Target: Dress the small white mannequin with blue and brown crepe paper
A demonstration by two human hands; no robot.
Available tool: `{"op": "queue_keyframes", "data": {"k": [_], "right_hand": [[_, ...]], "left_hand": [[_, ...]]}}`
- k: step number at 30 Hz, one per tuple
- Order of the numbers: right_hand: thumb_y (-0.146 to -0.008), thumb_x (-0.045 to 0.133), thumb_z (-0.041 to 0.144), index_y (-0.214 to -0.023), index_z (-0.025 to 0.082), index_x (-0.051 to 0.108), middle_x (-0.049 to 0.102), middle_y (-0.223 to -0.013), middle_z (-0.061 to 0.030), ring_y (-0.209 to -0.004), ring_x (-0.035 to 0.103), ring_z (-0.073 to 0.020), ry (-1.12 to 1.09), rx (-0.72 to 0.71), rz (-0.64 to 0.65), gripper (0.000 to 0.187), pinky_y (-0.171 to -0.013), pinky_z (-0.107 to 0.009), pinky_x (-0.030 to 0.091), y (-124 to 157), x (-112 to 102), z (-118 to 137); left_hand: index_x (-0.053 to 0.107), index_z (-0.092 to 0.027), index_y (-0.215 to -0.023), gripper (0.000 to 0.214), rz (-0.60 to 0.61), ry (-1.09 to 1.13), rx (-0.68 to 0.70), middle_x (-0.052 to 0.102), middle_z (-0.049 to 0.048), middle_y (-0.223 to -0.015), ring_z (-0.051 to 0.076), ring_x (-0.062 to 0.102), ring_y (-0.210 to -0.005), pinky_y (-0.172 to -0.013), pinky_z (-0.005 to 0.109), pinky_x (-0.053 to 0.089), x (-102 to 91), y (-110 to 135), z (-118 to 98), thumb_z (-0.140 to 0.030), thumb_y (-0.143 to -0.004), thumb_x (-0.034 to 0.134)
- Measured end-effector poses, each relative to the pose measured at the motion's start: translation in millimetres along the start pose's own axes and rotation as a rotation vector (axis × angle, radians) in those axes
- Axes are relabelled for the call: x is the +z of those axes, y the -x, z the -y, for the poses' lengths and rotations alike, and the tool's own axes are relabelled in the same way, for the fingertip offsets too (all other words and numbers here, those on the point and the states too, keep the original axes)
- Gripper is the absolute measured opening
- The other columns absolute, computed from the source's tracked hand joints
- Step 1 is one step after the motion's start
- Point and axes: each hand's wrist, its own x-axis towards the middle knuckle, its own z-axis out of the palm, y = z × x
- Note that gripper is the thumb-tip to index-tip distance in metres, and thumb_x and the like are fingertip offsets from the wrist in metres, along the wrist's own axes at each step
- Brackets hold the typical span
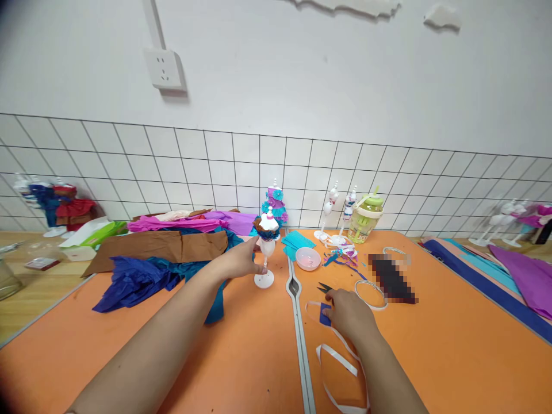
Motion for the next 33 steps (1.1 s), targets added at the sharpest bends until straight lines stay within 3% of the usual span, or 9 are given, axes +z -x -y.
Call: {"op": "queue_keyframes", "data": {"k": [3,6,9,11,17,20,24,28,33], "right_hand": [[-0.076,0.06,0.02,-0.083,0.023,0.072,0.073,-0.089,-0.0044,-0.087,0.066,-0.0218,-0.008,-0.011,-0.022,0.014,-0.059,-0.025,0.035,-1.1,-0.8,-5.0],[-0.083,0.051,0.024,-0.082,0.023,0.071,0.074,-0.088,-0.0041,-0.081,0.067,-0.0202,-0.024,-0.002,-0.061,0.019,-0.058,-0.025,0.035,0.1,-7.0,-7.9],[-0.089,0.045,0.029,-0.093,0.026,0.073,0.075,-0.094,-0.0048,-0.085,0.068,-0.0218,-0.033,0.005,-0.098,0.029,-0.06,-0.026,0.038,3.2,-12.9,-9.5],[-0.089,0.044,0.031,-0.102,0.029,0.074,0.075,-0.102,-0.0057,-0.09,0.068,-0.0238,-0.019,0.004,-0.125,0.032,-0.062,-0.027,0.04,6.2,-15.5,-9.1],[-0.092,0.041,0.038,-0.112,0.033,0.072,0.076,-0.102,-0.0041,-0.086,0.07,-0.027,0.095,0.044,-0.364,0.038,-0.062,-0.032,0.044,18.4,-19.0,2.9],[-0.092,0.043,0.035,-0.111,0.031,0.073,0.076,-0.104,-0.0029,-0.092,0.069,-0.0244,-0.032,-0.105,-0.465,0.035,-0.07,-0.032,0.049,23.4,-14.6,18.6],[-0.091,0.047,0.031,-0.099,0.03,0.075,0.076,-0.102,-0.0006,-0.094,0.068,-0.0199,-0.314,-0.404,-0.29,0.029,-0.08,-0.03,0.05,30.2,0.3,52.6],[-0.088,0.049,0.028,-0.103,0.028,0.071,0.075,-0.092,-0.0009,-0.083,0.068,-0.0188,-0.475,-0.464,-0.1,0.027,-0.074,-0.03,0.049,37.0,18.0,85.7],[-0.087,0.048,0.022,-0.117,0.025,0.06,0.07,-0.08,0.0004,-0.075,0.065,-0.0181,-0.51,-0.464,-0.064,0.033,-0.07,-0.03,0.046,40.3,32.2,99.6]], "left_hand": [[0.06,-0.012,-0.112,0.056,-0.008,-0.134,-0.078,0.067,0.0198,-0.109,0.037,0.064,-0.096,-0.069,0.036,0.047,-8.1,27.2,-8.6,-0.027,-0.061,0.077],[0.065,-0.018,-0.103,0.031,-0.02,-0.231,-0.04,0.069,0.0138,-0.104,0.034,0.065,-0.095,-0.068,0.034,0.043,-1.5,62.4,-19.6,-0.03,-0.074,0.066],[0.067,-0.022,-0.093,0.019,0.096,-0.307,0.267,0.072,0.0055,-0.092,0.024,0.066,-0.084,-0.063,0.03,0.041,25.0,88.3,-19.2,-0.033,-0.086,0.054],[0.068,-0.022,-0.09,0.02,0.158,-0.295,0.394,0.072,0.0037,-0.089,0.022,0.066,-0.081,-0.063,0.029,0.041,48.3,96.0,-9.4,-0.035,-0.089,0.052],[0.07,-0.02,-0.091,0.023,0.054,0.06,0.417,0.071,0.0037,-0.086,0.016,0.064,-0.08,-0.07,0.026,0.045,98.3,98.7,24.5,-0.034,-0.09,0.052],[0.068,-0.019,-0.105,0.028,0.025,0.281,0.377,0.07,0.006,-0.095,0.015,0.063,-0.081,-0.073,0.025,0.047,106.1,100.0,27.5,-0.039,-0.089,0.055],[0.054,-0.019,-0.132,0.057,0.02,0.531,0.343,0.062,0.012,-0.122,0.022,0.059,-0.106,-0.082,0.028,0.048,107.0,99.9,26.0,-0.05,-0.085,0.06],[0.07,-0.018,-0.097,0.037,0.08,0.502,0.328,0.069,0.0078,-0.098,0.021,0.061,-0.092,-0.081,0.029,0.045,104.9,96.8,24.5,-0.05,-0.086,0.057],[0.066,-0.016,-0.072,0.033,0.009,0.364,0.192,0.063,0.0036,-0.075,0.017,0.057,-0.074,-0.067,0.026,0.041,106.7,92.6,24.9,-0.038,-0.091,0.049]]}}
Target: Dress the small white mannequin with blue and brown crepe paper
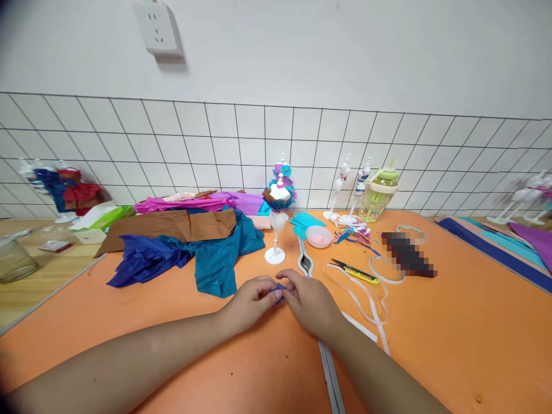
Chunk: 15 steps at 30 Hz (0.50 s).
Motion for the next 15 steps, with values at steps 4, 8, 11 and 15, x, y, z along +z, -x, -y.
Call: {"op": "queue_keyframes", "data": {"k": [4,8,11,15], "right_hand": [[-0.088,0.048,0.024,-0.121,0.027,0.056,0.07,-0.082,0.0006,-0.075,0.064,-0.0182,0.02,0.015,-0.011,0.034,-0.069,-0.03,0.045,-0.2,0.5,-3.7],[-0.087,0.051,0.026,-0.119,0.025,0.056,0.068,-0.094,-0.002,-0.068,0.059,-0.0152,0.048,0.03,-0.144,0.033,-0.066,-0.029,0.045,0.7,-2.3,-4.0],[-0.088,0.056,0.032,-0.107,0.022,0.06,0.065,-0.096,-0.0045,-0.071,0.058,-0.0156,0.091,-0.092,-0.237,0.022,-0.066,-0.029,0.046,5.1,-5.1,1.7],[-0.085,0.063,0.034,-0.11,0.025,0.062,0.062,-0.114,-0.0077,-0.1,0.058,-0.0232,0.245,-0.337,-0.197,0.027,-0.078,-0.033,0.046,11.0,-6.3,7.9]], "left_hand": [[0.065,-0.016,-0.072,0.031,-0.005,0.01,-0.035,0.059,0.0026,-0.074,0.015,0.054,-0.071,-0.064,0.025,0.038,1.1,-2.2,4.6,-0.037,-0.089,0.05],[0.06,-0.016,-0.067,0.035,-0.03,0.106,-0.082,0.055,0.0007,-0.07,0.015,0.051,-0.069,-0.063,0.025,0.036,0.3,-4.2,6.4,-0.043,-0.087,0.051],[0.06,-0.016,-0.069,0.037,-0.067,0.306,-0.156,0.054,-0.0002,-0.068,0.015,0.049,-0.069,-0.065,0.026,0.036,-1.7,-5.8,5.9,-0.047,-0.086,0.052],[0.063,-0.015,-0.076,0.037,-0.089,0.491,-0.217,0.055,-0.0006,-0.07,0.014,0.048,-0.07,-0.066,0.026,0.035,-3.7,-7.3,5.7,-0.05,-0.084,0.054]]}}
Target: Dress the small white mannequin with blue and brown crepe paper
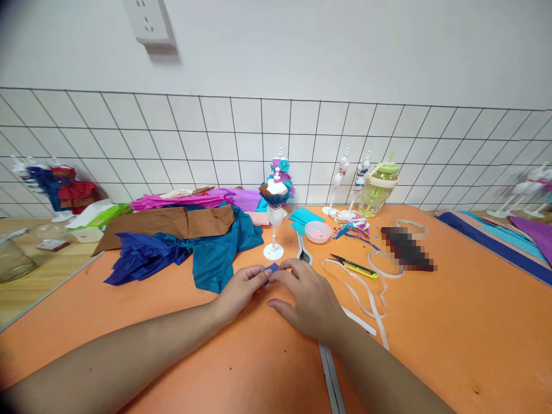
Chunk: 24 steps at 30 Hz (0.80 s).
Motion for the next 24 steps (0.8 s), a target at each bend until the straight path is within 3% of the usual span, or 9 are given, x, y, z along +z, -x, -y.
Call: {"op": "queue_keyframes", "data": {"k": [2,7,11,13,17,20,24], "right_hand": [[-0.087,0.06,0.028,-0.112,0.025,0.062,0.063,-0.115,-0.0074,-0.101,0.058,-0.0235,0.079,-0.022,0.019,0.024,-0.079,-0.034,0.045,0.5,1.6,-1.3],[-0.096,0.048,0.024,-0.096,0.025,0.067,0.07,-0.09,-0.0034,-0.087,0.058,-0.02,0.129,-0.007,0.079,0.02,-0.073,-0.032,0.042,-0.5,7.5,-14.3],[-0.095,0.048,0.023,-0.092,0.024,0.067,0.07,-0.089,-0.0034,-0.086,0.059,-0.0195,0.12,0.006,0.105,0.019,-0.072,-0.031,0.041,-1.1,7.0,-18.4],[-0.093,0.05,0.023,-0.095,0.023,0.065,0.069,-0.092,-0.0033,-0.087,0.059,-0.0194,0.096,0.048,0.077,0.016,-0.071,-0.03,0.041,-1.1,5.8,-15.7],[-0.087,0.059,0.031,-0.102,0.022,0.06,0.066,-0.099,-0.005,-0.087,0.061,-0.0186,0.055,0.123,-0.026,0.018,-0.066,-0.029,0.043,-0.3,4.7,-5.7],[-0.089,0.058,0.037,-0.105,0.023,0.061,0.065,-0.102,-0.0069,-0.087,0.06,-0.0201,0.214,0.008,-0.055,0.022,-0.064,-0.03,0.042,0.7,6.5,0.7],[-0.096,0.047,0.028,-0.098,0.025,0.065,0.068,-0.097,-0.0053,-0.078,0.057,-0.0186,0.473,-0.153,-0.07,0.018,-0.065,-0.032,0.037,1.5,10.3,3.1]], "left_hand": [[0.061,-0.016,-0.073,0.036,-0.009,0.005,-0.007,0.054,-0.0011,-0.068,0.014,0.047,-0.069,-0.065,0.025,0.035,0.3,-0.6,0.3,-0.05,-0.082,0.056],[0.058,-0.017,-0.067,0.035,0.002,-0.159,0.01,0.052,-0.0018,-0.065,0.014,0.047,-0.067,-0.063,0.025,0.035,1.2,-2.9,1.2,-0.047,-0.083,0.053],[0.059,-0.017,-0.062,0.035,-0.026,-0.38,0.109,0.054,-0.0001,-0.067,0.015,0.05,-0.068,-0.063,0.025,0.036,-2.7,-5.0,0.0,-0.042,-0.084,0.053],[0.062,-0.016,-0.063,0.035,-0.016,-0.383,0.123,0.057,0.0011,-0.071,0.015,0.053,-0.07,-0.065,0.026,0.038,-4.4,-4.6,-0.6,-0.042,-0.085,0.054],[0.069,-0.016,-0.07,0.037,0.014,-0.182,0.054,0.061,0.0012,-0.071,0.017,0.056,-0.074,-0.07,0.027,0.041,-0.9,0.0,-0.1,-0.048,-0.084,0.057],[0.071,-0.014,-0.078,0.04,0.025,0.123,-0.076,0.067,0.0034,-0.073,0.019,0.06,-0.077,-0.074,0.03,0.045,6.1,5.3,0.7,-0.052,-0.082,0.06],[0.073,-0.013,-0.087,0.033,0.071,0.506,-0.168,0.073,0.0107,-0.092,0.024,0.064,-0.097,-0.092,0.036,0.047,12.1,11.4,-0.1,-0.044,-0.076,0.071]]}}
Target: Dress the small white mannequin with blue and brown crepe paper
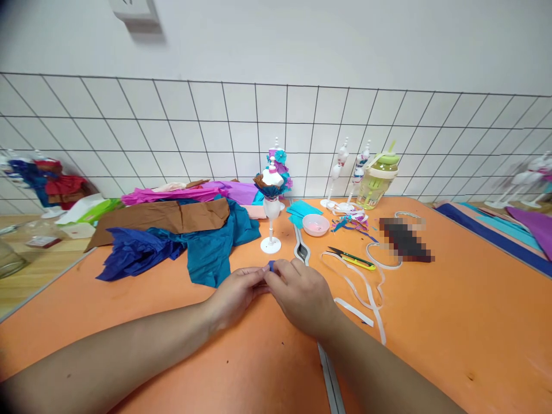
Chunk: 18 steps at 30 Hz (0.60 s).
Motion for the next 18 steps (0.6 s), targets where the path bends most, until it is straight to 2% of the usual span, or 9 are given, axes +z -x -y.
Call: {"op": "queue_keyframes", "data": {"k": [3,6,7,9,11,13,15,16,18], "right_hand": [[-0.097,0.044,0.022,-0.088,0.024,0.066,0.069,-0.09,-0.0039,-0.072,0.054,-0.0177,0.016,-0.013,0.006,0.023,-0.064,-0.033,0.035,0.3,0.9,-0.5],[-0.097,0.045,0.021,-0.088,0.023,0.067,0.069,-0.092,-0.0046,-0.077,0.055,-0.0178,-0.065,0.053,-0.014,0.023,-0.066,-0.031,0.035,0.7,1.5,-2.0],[-0.096,0.046,0.023,-0.089,0.023,0.067,0.068,-0.093,-0.0047,-0.078,0.056,-0.0176,-0.105,0.089,-0.013,0.022,-0.065,-0.031,0.035,0.9,2.1,-2.9],[-0.096,0.049,0.027,-0.089,0.024,0.067,0.067,-0.093,-0.0041,-0.08,0.058,-0.0168,-0.196,0.162,0.041,0.02,-0.064,-0.029,0.035,1.4,5.0,-5.7],[-0.095,0.051,0.03,-0.089,0.025,0.068,0.067,-0.091,-0.0026,-0.078,0.059,-0.0159,-0.274,0.193,0.148,0.019,-0.061,-0.027,0.035,2.0,9.7,-10.1],[-0.094,0.053,0.029,-0.089,0.026,0.07,0.067,-0.089,-0.0018,-0.08,0.06,-0.0163,-0.322,0.16,0.272,0.018,-0.062,-0.027,0.036,2.6,14.9,-15.4],[-0.093,0.055,0.027,-0.088,0.026,0.071,0.068,-0.086,-0.0019,-0.084,0.06,-0.0178,-0.346,0.113,0.363,0.017,-0.065,-0.027,0.039,3.0,18.8,-20.2],[-0.092,0.056,0.027,-0.089,0.025,0.072,0.069,-0.085,-0.0022,-0.086,0.06,-0.0186,-0.356,0.097,0.391,0.016,-0.067,-0.028,0.04,3.2,19.6,-22.1],[-0.091,0.057,0.026,-0.091,0.025,0.072,0.071,-0.086,-0.0025,-0.088,0.06,-0.0195,-0.379,0.084,0.426,0.015,-0.071,-0.029,0.041,3.4,18.5,-25.1]], "left_hand": [[0.074,-0.013,-0.088,0.03,-0.02,0.056,-0.047,0.072,0.0114,-0.099,0.024,0.063,-0.105,-0.096,0.036,0.046,0.7,2.2,1.5,-0.039,-0.074,0.074],[0.072,-0.014,-0.098,0.033,-0.033,-0.032,-0.049,0.07,0.0113,-0.106,0.023,0.062,-0.105,-0.094,0.036,0.046,-2.4,0.3,0.8,-0.041,-0.078,0.069],[0.069,-0.015,-0.106,0.036,-0.07,-0.104,0.004,0.069,0.0105,-0.107,0.022,0.062,-0.105,-0.093,0.036,0.046,-4.6,-1.4,-1.0,-0.041,-0.08,0.066],[0.06,-0.019,-0.121,0.043,-0.229,-0.331,0.204,0.067,0.0082,-0.108,0.02,0.061,-0.102,-0.093,0.036,0.045,-11.1,-5.8,-7.7,-0.039,-0.083,0.062],[0.059,-0.02,-0.122,0.041,-0.355,-0.641,0.413,0.065,0.0062,-0.104,0.019,0.059,-0.098,-0.093,0.035,0.043,-19.1,-9.8,-16.9,-0.035,-0.084,0.061],[0.068,-0.021,-0.103,0.024,-0.276,-0.943,0.506,0.067,0.0049,-0.096,0.02,0.058,-0.096,-0.091,0.034,0.042,-25.9,-11.6,-24.8,-0.034,-0.084,0.061],[0.072,-0.023,-0.085,0.016,-0.083,-1.159,0.507,0.068,0.0043,-0.089,0.021,0.059,-0.094,-0.089,0.033,0.042,-28.8,-10.7,-28.0,-0.036,-0.084,0.063],[0.073,-0.023,-0.082,0.017,0.003,-1.232,0.503,0.069,0.0044,-0.088,0.022,0.059,-0.094,-0.088,0.033,0.042,-28.6,-9.7,-27.5,-0.038,-0.083,0.065],[0.075,-0.025,-0.089,0.019,0.119,-1.336,0.509,0.069,0.0047,-0.092,0.022,0.058,-0.095,-0.086,0.034,0.042,-25.8,-7.4,-23.3,-0.041,-0.081,0.068]]}}
